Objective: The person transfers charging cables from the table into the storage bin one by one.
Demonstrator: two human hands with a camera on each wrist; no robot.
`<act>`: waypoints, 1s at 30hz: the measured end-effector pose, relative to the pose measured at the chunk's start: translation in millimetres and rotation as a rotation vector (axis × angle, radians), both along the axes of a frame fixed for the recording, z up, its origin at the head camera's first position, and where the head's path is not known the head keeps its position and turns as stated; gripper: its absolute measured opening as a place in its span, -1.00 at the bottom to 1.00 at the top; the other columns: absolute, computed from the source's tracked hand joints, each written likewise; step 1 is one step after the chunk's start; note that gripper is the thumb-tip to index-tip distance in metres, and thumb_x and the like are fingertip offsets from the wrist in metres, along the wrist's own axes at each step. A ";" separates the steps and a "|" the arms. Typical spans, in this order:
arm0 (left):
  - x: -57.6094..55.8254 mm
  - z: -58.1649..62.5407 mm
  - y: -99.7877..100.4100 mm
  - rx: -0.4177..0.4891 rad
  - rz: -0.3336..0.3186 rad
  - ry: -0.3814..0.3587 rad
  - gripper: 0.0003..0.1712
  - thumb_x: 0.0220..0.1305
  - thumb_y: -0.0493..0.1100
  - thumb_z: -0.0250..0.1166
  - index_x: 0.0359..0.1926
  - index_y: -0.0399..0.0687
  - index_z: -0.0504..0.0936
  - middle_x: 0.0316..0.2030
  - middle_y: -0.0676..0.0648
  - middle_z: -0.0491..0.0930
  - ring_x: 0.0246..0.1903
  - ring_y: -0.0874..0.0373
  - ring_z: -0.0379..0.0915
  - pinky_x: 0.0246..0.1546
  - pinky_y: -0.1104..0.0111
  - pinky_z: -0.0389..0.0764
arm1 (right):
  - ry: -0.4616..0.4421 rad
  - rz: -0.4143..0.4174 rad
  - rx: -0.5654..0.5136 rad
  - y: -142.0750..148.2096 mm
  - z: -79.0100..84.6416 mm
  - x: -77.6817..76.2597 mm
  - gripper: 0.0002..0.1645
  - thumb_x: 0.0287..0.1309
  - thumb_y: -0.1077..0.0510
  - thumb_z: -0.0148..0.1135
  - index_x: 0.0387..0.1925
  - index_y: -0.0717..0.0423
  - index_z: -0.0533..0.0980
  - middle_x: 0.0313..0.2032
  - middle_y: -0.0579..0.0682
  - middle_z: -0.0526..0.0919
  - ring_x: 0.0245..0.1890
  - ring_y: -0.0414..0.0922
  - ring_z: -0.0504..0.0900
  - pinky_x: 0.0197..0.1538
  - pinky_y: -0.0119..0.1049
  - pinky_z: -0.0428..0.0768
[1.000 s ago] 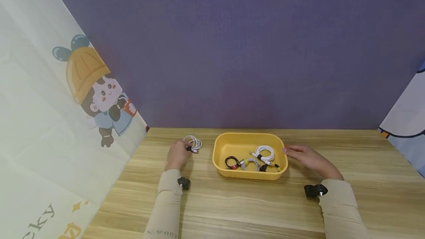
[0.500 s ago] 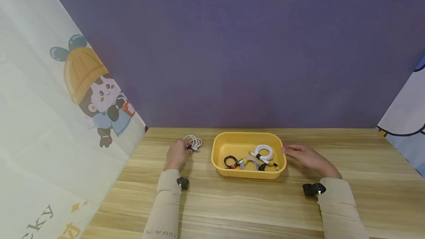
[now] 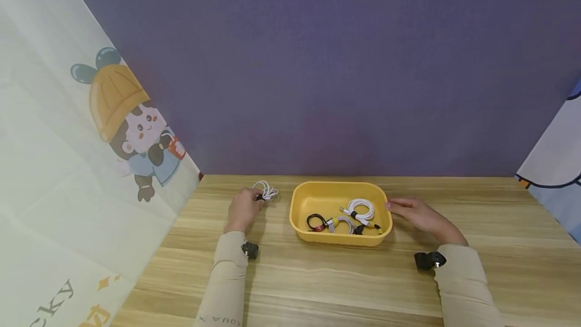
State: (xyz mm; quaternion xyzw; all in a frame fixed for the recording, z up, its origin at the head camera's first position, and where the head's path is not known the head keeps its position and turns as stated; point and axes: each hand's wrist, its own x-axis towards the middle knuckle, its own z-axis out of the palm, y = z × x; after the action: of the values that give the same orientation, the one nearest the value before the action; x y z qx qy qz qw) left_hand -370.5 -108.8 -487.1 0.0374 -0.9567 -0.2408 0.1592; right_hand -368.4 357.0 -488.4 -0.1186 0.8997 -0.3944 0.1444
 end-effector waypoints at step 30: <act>6.1 15.4 19.9 -0.026 -0.074 0.092 -0.69 0.22 -0.20 0.49 0.01 -0.01 0.79 -0.21 -0.12 0.71 -0.23 -0.05 0.65 -0.30 0.06 0.70 | 0.135 0.070 -0.126 -0.2 3.0 4.3 -0.21 0.54 -0.13 0.05 0.61 0.00 0.08 0.52 0.34 0.19 0.40 0.37 0.35 0.31 0.31 0.50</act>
State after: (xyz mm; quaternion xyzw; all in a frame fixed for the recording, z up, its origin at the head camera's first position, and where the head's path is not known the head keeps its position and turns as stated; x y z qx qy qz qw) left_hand -364.4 -88.8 -471.7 -0.0110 -0.9522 -0.2352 0.1948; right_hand -364.1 356.7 -485.5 -0.1850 0.8762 -0.4359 0.0894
